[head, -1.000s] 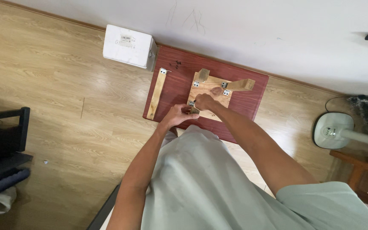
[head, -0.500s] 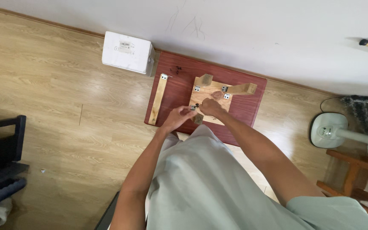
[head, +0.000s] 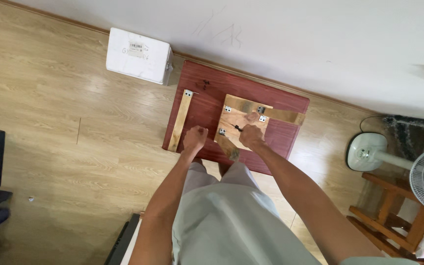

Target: The person assembles a small wooden stool by attaching legs to a square wooden base using metal brackets and screws. They repeatedly pick up screws, align the brackets, and tighten the screws with a screwdriver.

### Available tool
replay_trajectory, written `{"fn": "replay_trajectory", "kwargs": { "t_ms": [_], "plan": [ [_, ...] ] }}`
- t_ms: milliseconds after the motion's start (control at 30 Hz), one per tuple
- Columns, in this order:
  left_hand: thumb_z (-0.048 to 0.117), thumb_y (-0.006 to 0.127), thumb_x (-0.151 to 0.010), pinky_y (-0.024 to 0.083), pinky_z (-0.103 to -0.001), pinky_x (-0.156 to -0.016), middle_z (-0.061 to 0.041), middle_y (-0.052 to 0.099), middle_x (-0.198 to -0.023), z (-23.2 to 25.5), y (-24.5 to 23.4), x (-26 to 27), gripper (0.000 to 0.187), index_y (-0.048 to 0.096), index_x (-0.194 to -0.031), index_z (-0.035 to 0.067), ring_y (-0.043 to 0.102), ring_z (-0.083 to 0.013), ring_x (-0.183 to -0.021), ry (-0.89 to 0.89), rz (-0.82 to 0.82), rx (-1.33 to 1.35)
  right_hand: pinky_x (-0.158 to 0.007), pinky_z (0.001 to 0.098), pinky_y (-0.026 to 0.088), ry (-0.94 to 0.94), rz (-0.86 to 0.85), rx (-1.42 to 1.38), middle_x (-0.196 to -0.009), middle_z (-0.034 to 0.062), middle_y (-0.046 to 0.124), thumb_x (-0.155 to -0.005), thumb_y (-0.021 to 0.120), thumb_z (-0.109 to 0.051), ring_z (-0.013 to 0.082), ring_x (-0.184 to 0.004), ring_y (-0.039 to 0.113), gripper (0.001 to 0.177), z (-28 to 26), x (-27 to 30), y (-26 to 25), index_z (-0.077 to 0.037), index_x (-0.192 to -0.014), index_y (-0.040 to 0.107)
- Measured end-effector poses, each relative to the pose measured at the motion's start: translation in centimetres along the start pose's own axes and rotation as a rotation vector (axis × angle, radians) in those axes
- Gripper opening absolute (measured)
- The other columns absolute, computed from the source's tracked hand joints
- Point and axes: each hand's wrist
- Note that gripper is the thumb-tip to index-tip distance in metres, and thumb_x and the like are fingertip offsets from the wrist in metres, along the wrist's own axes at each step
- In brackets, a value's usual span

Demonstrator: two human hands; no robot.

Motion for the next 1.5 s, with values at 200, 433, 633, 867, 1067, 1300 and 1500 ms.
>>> {"fn": "replay_trajectory", "kwargs": {
  "t_ms": [200,433,633,867,1067,1300,1500],
  "plan": [
    [0.038,0.065,-0.096,0.057,-0.049,-0.091,-0.015,0.077,-0.106,2.0,1.0,-5.5,0.032,0.075,-0.111,0.011,0.072,-0.0376,-0.102,-0.052,0.104,0.068,-0.094,0.0513,0.056,0.056,0.018,-0.093,-0.108,0.0306,0.071,-0.092,0.058,-0.024,0.0462,-0.105,0.07,0.032,0.1,0.0,-0.1,-0.001,-0.107,0.074],
    [0.033,0.068,-0.094,0.06,-0.05,-0.082,-0.022,0.075,-0.099,4.2,3.0,-13.8,0.029,0.074,-0.107,0.008,0.073,-0.0401,-0.095,0.019,0.272,-0.005,-0.089,0.0551,0.056,0.012,0.053,-0.098,-0.097,0.0338,0.071,-0.093,0.056,-0.021,0.0488,-0.094,0.07,0.03,-0.2,0.9,1.6,0.001,-0.106,0.072],
    [0.032,0.07,-0.097,0.06,-0.049,-0.082,-0.022,0.074,-0.1,4.9,4.0,-18.7,0.03,0.072,-0.097,0.003,0.073,-0.0398,-0.097,0.039,0.255,-0.108,-0.088,0.054,0.058,0.013,0.058,-0.102,-0.093,0.0276,0.073,-0.095,0.056,-0.023,0.0459,-0.091,0.072,0.028,-0.9,1.5,0.1,-0.004,-0.101,0.075],
    [0.031,0.074,-0.094,0.06,-0.048,-0.083,-0.025,0.073,-0.102,5.7,4.8,-21.5,0.033,0.07,-0.096,-0.002,0.072,-0.0417,-0.098,-0.026,0.191,-0.107,-0.086,0.0524,0.06,0.093,-0.062,-0.187,-0.091,0.0261,0.073,-0.097,0.054,-0.026,0.0439,-0.087,0.074,0.029,-0.6,1.2,-1.5,-0.007,-0.104,0.075],
    [0.024,0.075,-0.093,0.061,-0.047,-0.083,-0.027,0.073,-0.101,5.6,4.7,-23.0,0.029,0.073,-0.094,-0.005,0.073,-0.0417,-0.096,-0.004,0.248,-0.038,-0.087,0.0538,0.058,0.036,-0.056,-0.078,-0.09,0.0305,0.072,-0.097,0.054,-0.028,0.0472,-0.088,0.072,0.031,-0.5,0.5,-1.2,-0.008,-0.108,0.074],
    [0.014,0.073,-0.089,0.064,-0.045,-0.077,-0.027,0.074,-0.099,5.5,5.3,-24.3,0.019,0.073,-0.09,-0.005,0.075,-0.0391,-0.092,-0.087,0.195,-0.03,-0.082,0.0541,0.061,0.105,-0.042,-0.155,-0.094,0.0289,0.073,-0.098,0.053,-0.024,0.0459,-0.091,0.073,0.031,-2.0,1.8,-1.2,-0.003,-0.106,0.073],
    [0.024,0.08,-0.079,0.06,-0.048,-0.072,-0.028,0.073,-0.086,4.9,4.3,-20.1,0.033,0.071,-0.083,-0.008,0.073,-0.0415,-0.083,-0.013,0.272,0.133,-0.086,0.0541,0.059,0.099,-0.009,-0.163,-0.095,0.0309,0.072,-0.095,0.055,-0.023,0.0479,-0.094,0.071,0.029,-1.2,1.7,-1.2,-0.004,-0.107,0.074]
  ]
}}
Point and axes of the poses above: each hand's wrist, its own x-axis away from the middle knuckle, its own y-axis out of the palm, z = x × y
